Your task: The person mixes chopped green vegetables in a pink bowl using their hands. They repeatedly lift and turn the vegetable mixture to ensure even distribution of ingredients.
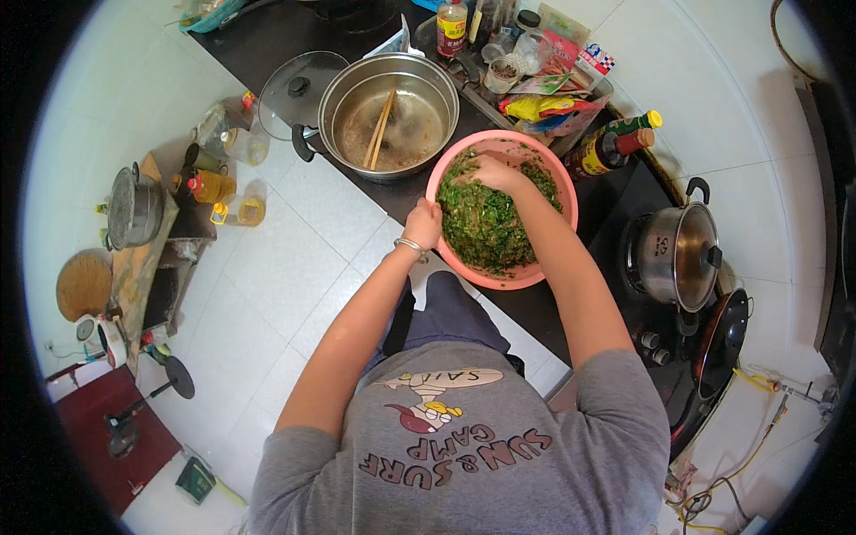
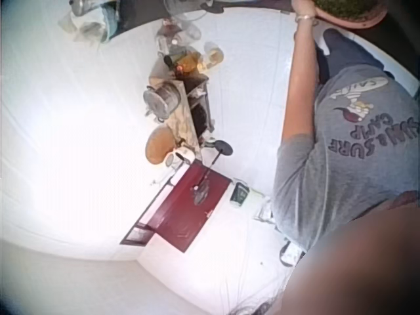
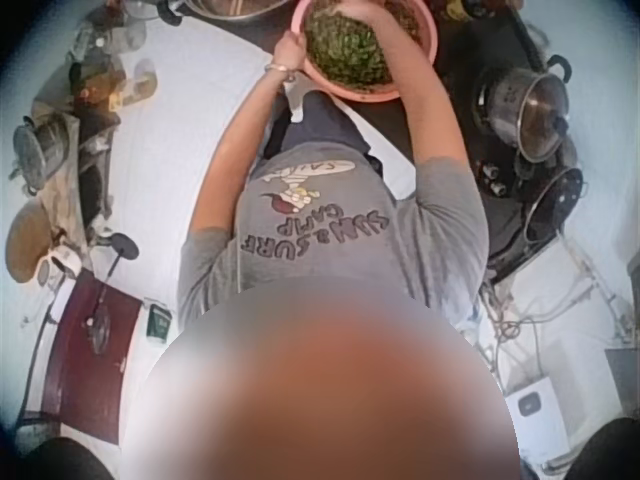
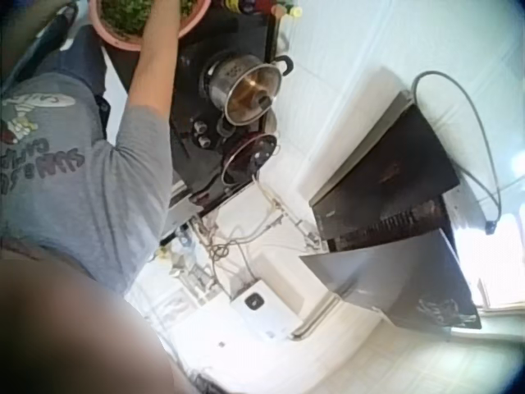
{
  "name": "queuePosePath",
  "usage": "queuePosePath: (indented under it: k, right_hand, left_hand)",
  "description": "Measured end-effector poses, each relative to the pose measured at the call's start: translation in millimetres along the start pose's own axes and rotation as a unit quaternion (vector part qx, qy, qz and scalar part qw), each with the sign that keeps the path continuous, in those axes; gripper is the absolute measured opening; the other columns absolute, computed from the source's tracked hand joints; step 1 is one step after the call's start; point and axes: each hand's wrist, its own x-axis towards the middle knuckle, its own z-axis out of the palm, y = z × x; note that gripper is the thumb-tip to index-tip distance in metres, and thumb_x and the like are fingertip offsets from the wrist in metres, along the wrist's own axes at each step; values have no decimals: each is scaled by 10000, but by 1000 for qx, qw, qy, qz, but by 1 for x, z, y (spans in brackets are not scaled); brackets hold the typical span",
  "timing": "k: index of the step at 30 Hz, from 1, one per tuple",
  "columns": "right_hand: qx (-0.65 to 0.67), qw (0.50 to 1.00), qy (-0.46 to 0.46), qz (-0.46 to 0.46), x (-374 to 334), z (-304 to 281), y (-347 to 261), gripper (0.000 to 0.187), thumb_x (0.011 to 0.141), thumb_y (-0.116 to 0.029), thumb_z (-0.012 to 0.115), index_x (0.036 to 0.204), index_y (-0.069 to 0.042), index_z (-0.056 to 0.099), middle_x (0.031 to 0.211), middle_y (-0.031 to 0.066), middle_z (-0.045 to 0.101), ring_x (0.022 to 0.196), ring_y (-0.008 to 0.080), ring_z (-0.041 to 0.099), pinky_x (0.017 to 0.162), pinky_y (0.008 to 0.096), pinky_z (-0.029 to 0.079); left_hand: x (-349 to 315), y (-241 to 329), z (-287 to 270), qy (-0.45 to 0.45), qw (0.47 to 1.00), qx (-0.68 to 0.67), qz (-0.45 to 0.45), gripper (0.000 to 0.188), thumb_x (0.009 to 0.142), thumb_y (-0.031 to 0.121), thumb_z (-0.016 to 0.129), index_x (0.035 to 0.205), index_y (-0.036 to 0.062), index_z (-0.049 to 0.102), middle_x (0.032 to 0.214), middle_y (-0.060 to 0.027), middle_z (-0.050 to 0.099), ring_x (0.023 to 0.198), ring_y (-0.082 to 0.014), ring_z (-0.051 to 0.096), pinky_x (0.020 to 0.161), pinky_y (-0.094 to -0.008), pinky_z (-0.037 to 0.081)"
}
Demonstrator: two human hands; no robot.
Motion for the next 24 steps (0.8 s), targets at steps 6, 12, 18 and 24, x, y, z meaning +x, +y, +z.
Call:
queuePosePath:
  k: [6,12,18,24]
  right_hand:
    - [-272,955,-47,-110,-67,10,-58,406,651,-354,695,899,-40,622,725,164,599,697,301,579,648,389,445]
    - [-429,886,-3,-177,-148,28,-42,317,664,-233,652,978,-198,628,841,55,612,900,261,555,742,386,447]
    - [-475,843,-1,-254,-145,57,-6,435,628,-130,598,1049,-234,615,807,47,598,875,226,540,750,394,429]
    - [-564,817,54,-109,-98,77,-13,316,770,-192,491,1028,-321,620,810,-9,593,928,171,526,706,388,412]
  left_hand:
    - [-3,-3,-5,3,1000,-13,-6,299,866,232,431,853,-65,460,772,-319,556,759,-455,555,687,-488,440]
    - [-3,2,-6,-8,1000,5,-19,299,869,238,435,870,-60,461,764,-307,562,754,-453,556,681,-485,442]
    - [1,-4,-1,-7,1000,8,0,308,870,242,428,869,-64,464,768,-307,562,764,-453,553,686,-486,440]
    - [-1,-3,-8,-23,1000,3,8,308,869,245,421,868,-59,470,790,-308,564,774,-451,553,696,-481,440]
